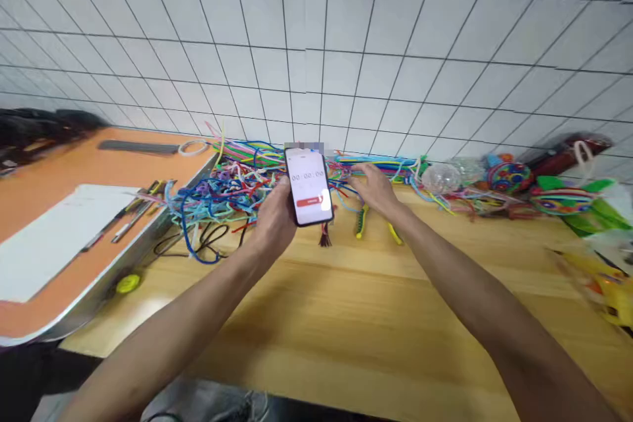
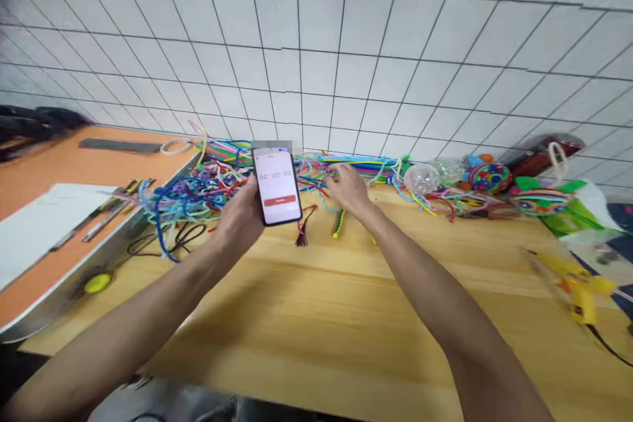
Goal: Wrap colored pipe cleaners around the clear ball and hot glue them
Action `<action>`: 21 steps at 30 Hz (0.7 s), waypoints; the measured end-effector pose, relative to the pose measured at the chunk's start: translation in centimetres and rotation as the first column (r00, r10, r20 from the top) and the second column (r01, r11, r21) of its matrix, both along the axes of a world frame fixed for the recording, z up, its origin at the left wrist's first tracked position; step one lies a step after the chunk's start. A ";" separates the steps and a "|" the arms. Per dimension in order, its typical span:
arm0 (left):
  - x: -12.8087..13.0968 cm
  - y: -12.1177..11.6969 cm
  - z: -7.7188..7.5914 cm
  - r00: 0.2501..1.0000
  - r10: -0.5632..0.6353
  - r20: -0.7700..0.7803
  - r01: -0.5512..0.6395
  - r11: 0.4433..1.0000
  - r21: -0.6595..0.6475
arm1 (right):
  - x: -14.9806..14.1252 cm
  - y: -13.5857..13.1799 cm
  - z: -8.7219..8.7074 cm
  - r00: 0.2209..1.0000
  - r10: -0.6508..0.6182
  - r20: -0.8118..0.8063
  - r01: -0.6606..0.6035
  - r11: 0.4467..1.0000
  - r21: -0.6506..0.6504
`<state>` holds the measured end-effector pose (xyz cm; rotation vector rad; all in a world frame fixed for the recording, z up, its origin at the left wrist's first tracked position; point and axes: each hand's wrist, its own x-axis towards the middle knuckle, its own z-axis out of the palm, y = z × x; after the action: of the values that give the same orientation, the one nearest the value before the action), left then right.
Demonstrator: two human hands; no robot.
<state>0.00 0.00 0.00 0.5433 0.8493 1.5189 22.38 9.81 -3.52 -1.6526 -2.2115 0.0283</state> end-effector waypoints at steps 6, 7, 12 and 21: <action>-3.8 8.1 -0.4 0.994 0.110 -0.004 -0.110 0.993 0.042 | -3.9 8.8 -0.9 0.998 0.057 0.018 -0.056 0.997 -0.045; -4.0 9.1 -0.7 0.993 0.117 -0.013 -0.116 0.992 0.052 | -4.5 9.8 -1.2 0.998 0.063 0.022 -0.062 0.997 -0.052; -3.9 12.9 -2.1 0.997 0.080 -0.005 -0.079 0.991 0.112 | -7.0 13.2 -3.1 0.994 0.090 0.066 -0.084 0.992 -0.091; -3.5 18.9 -2.6 0.996 0.084 -0.001 -0.082 0.979 0.189 | -6.3 8.9 -5.6 0.943 0.274 0.190 -0.259 0.961 -0.100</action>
<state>-3.52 18.89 -2.60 0.6605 0.7472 1.6854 16.10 18.74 -9.07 -1.4344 -2.6059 0.0137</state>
